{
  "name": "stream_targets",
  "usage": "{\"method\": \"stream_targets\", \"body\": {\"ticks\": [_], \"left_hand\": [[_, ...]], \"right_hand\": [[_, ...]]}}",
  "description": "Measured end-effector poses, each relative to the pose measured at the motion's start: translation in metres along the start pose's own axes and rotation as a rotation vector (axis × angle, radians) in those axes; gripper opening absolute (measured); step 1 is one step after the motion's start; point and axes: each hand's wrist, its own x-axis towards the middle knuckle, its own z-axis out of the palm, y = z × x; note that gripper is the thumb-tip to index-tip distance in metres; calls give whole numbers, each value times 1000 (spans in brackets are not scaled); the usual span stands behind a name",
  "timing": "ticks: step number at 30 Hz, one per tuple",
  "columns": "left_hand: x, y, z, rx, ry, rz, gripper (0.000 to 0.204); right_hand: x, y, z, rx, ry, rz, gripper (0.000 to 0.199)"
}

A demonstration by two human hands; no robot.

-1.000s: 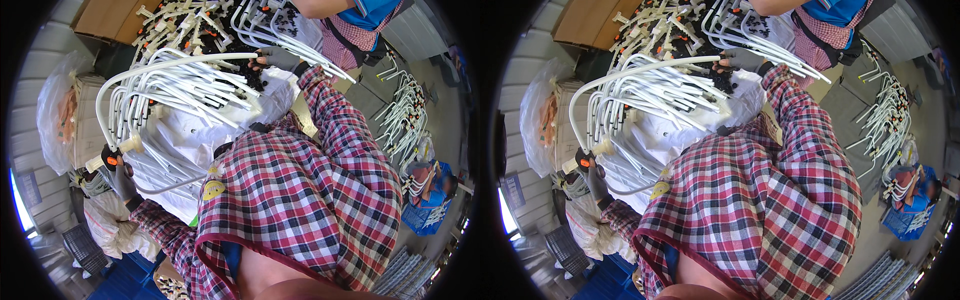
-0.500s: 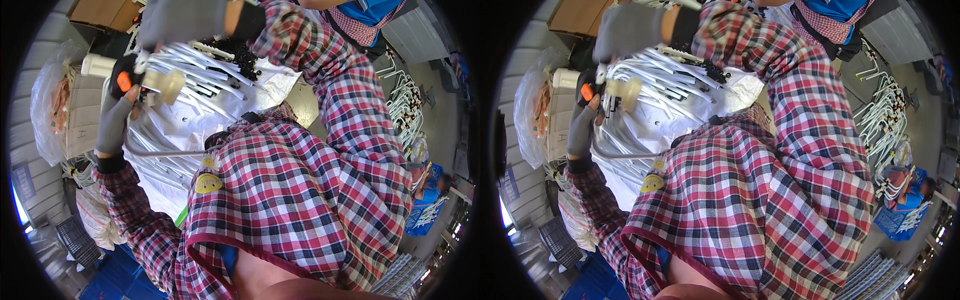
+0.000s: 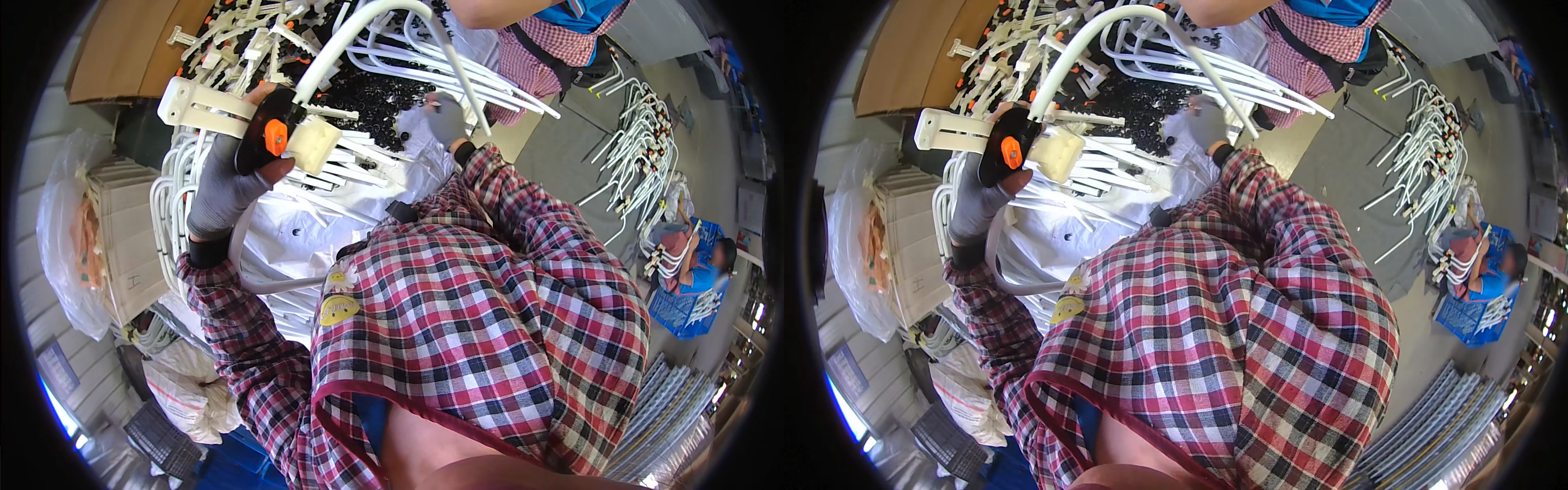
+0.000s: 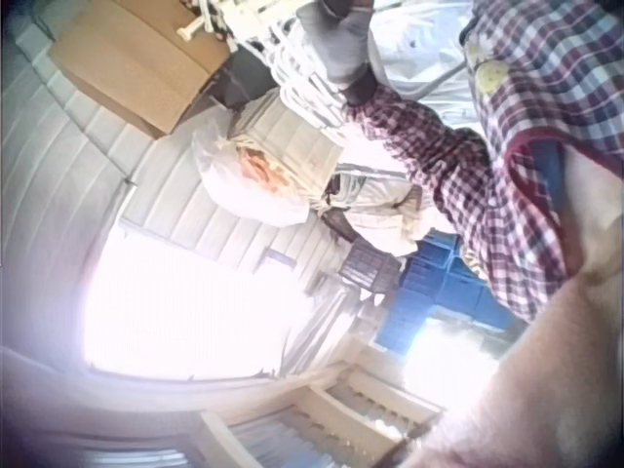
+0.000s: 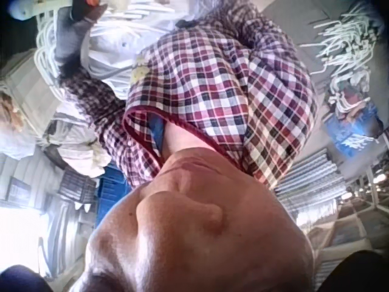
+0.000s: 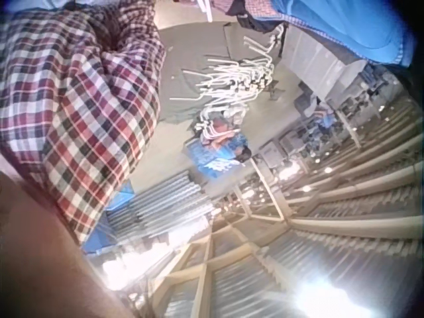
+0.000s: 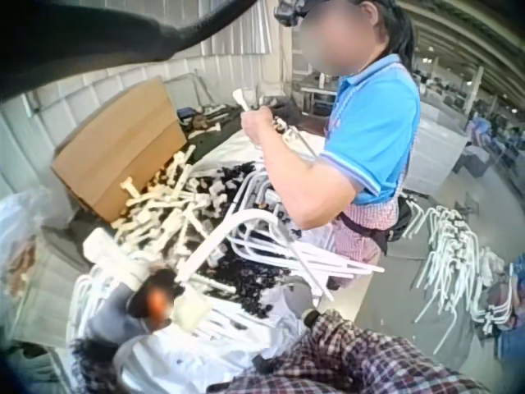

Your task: The person repeatedly picks white plastic rods and small connectors from a table, joins them by hand, and places the assembled units into a blue basket. The person also gathers loose connectors from a cardboard box and adds them to the pile on the table.

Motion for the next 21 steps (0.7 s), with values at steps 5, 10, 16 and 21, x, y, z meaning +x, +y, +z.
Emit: {"method": "stream_targets", "body": {"ticks": [5,10,16,21], "left_hand": [[2,-5,6,-92,45,-86,85],[-3,-14,-14,-59,74,-212,78],[-11,-16,-15,-97,87,-131,78],[-11,-23,-24,-152,86,-150,68]], "right_hand": [[18,32,14,-252,-168,251,26],[16,-6,61,-141,-347,-83,11],[1,-17,66,-66,-416,-76,17],[-14,-4,56,-99,-589,-326,16]]}}
